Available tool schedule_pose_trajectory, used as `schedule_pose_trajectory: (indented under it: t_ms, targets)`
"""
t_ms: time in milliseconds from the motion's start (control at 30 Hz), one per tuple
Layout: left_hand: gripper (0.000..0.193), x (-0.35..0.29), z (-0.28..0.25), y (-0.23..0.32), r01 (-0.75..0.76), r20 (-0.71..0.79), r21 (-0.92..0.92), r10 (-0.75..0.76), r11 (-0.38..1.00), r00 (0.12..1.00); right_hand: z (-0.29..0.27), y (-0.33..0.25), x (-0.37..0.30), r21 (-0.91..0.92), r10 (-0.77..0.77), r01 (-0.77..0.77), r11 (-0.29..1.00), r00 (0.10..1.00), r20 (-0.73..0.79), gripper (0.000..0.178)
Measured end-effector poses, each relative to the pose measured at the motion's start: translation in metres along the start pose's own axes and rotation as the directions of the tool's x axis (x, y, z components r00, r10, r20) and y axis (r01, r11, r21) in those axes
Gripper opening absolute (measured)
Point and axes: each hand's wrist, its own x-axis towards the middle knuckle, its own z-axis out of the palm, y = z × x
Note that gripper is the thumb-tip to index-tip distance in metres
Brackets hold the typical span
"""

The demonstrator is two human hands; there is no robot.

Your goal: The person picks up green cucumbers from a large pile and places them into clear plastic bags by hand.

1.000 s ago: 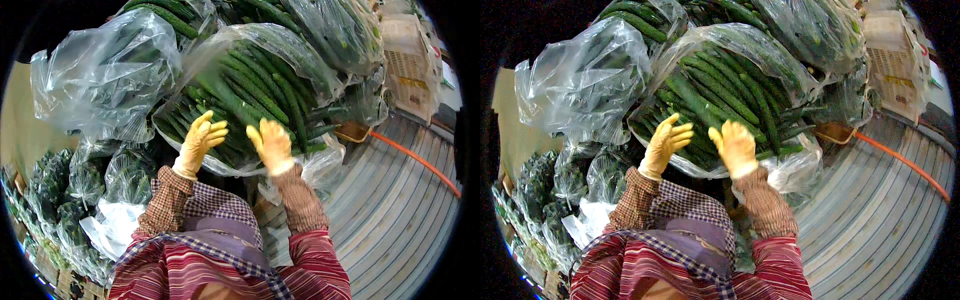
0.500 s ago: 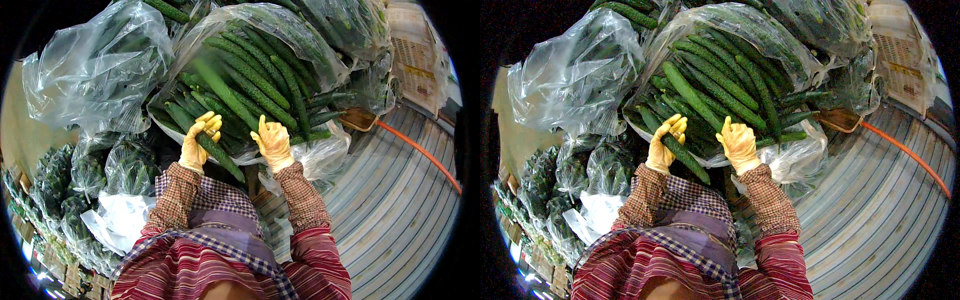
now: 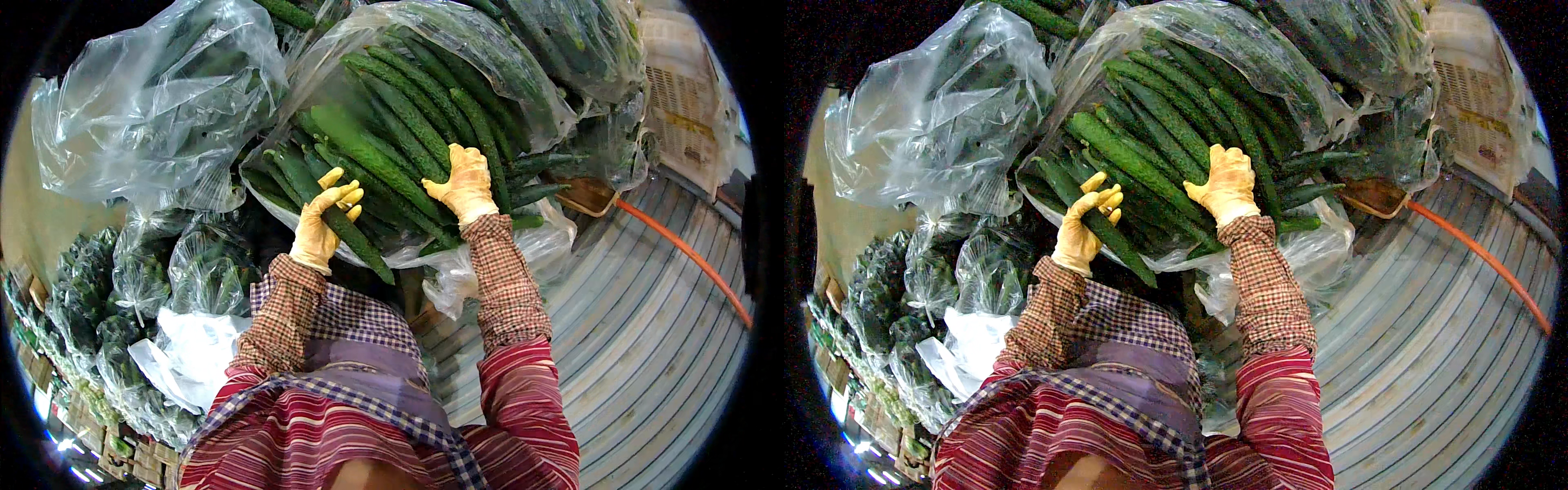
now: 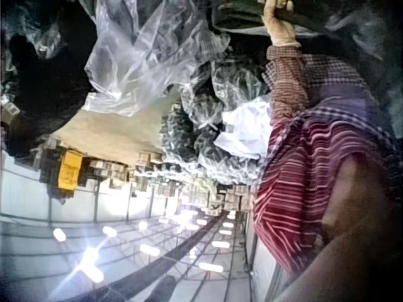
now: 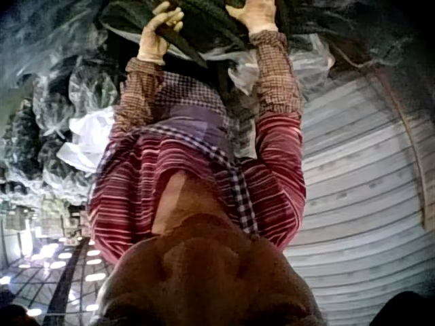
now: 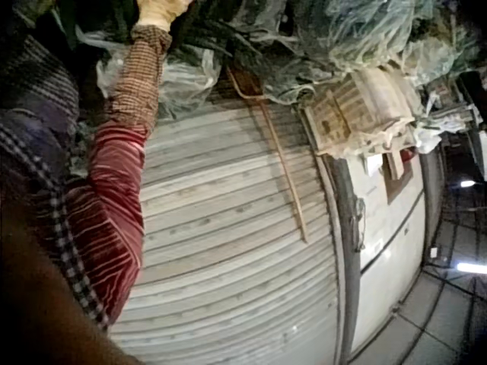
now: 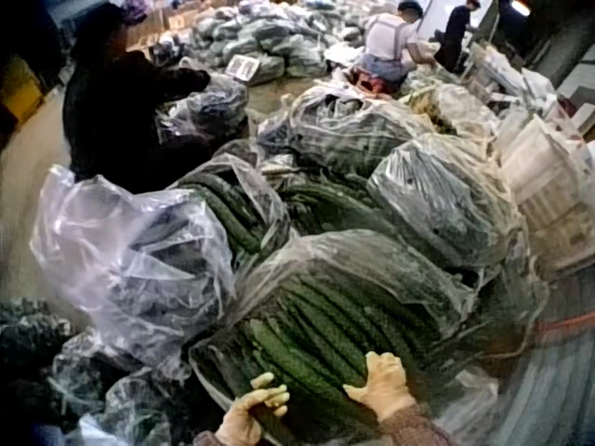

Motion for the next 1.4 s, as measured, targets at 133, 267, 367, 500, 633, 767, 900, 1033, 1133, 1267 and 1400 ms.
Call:
schedule_pose_trajectory:
  t_ms: [133,267,367,500,633,767,900,1033,1133,1267,1400]
  targets:
    - [0.054,-0.01,0.013,0.005,-0.009,0.05,-0.016,0.009,1.0,0.999,-0.019,0.033,-0.01,0.634,-0.139,0.099,0.767,0.99,0.014,0.076]
    - [0.071,-0.02,0.016,0.016,0.16,0.368,-0.045,-0.132,0.986,0.92,-0.068,0.02,-0.048,0.941,-0.295,-0.179,0.287,0.918,0.265,0.074]
    - [0.082,-0.028,0.049,0.003,0.193,0.598,-0.187,-0.044,0.963,0.801,-0.07,-0.033,-0.094,0.841,-0.27,0.096,0.533,0.961,0.061,0.093]
    - [0.105,-0.026,0.044,0.002,0.121,0.644,-0.1,-0.029,0.988,0.764,-0.056,-0.086,-0.123,0.633,-0.304,0.351,0.689,0.934,-0.187,0.088]
    - [0.113,-0.036,0.021,0.022,0.107,0.567,-0.055,-0.058,0.993,0.822,-0.011,-0.044,-0.079,0.298,-0.092,0.235,0.925,0.9,-0.425,0.042]
    - [0.115,-0.038,0.016,0.024,0.104,0.526,-0.164,-0.002,0.981,0.851,0.042,-0.005,-0.051,0.095,-0.224,0.258,0.961,0.935,-0.274,0.058]
    - [0.11,-0.045,0.01,0.035,0.033,0.509,-0.116,0.031,0.993,0.86,0.016,0.009,-0.03,-0.074,-0.44,0.471,0.879,0.74,-0.509,0.052]
    - [0.11,-0.048,0.004,0.041,0.039,0.523,-0.111,0.025,0.993,0.852,-0.02,0.019,-0.002,-0.104,-0.253,0.238,0.966,0.772,-0.583,0.05]
    - [0.111,-0.051,-0.005,0.038,0.011,0.462,-0.094,0.034,0.996,0.886,-0.012,-0.009,-0.032,0.079,-0.297,0.333,0.939,0.907,-0.298,0.052]
    - [0.109,-0.054,-0.007,0.036,0.1,0.469,-0.096,-0.043,0.99,0.882,0.058,-0.025,-0.081,0.13,-0.239,0.253,0.959,0.965,-0.111,0.062]
    - [0.106,-0.054,-0.013,0.035,0.11,0.497,-0.094,-0.049,0.99,0.866,0.045,-0.009,-0.071,0.479,-0.332,0.325,0.815,0.94,-0.073,0.065]
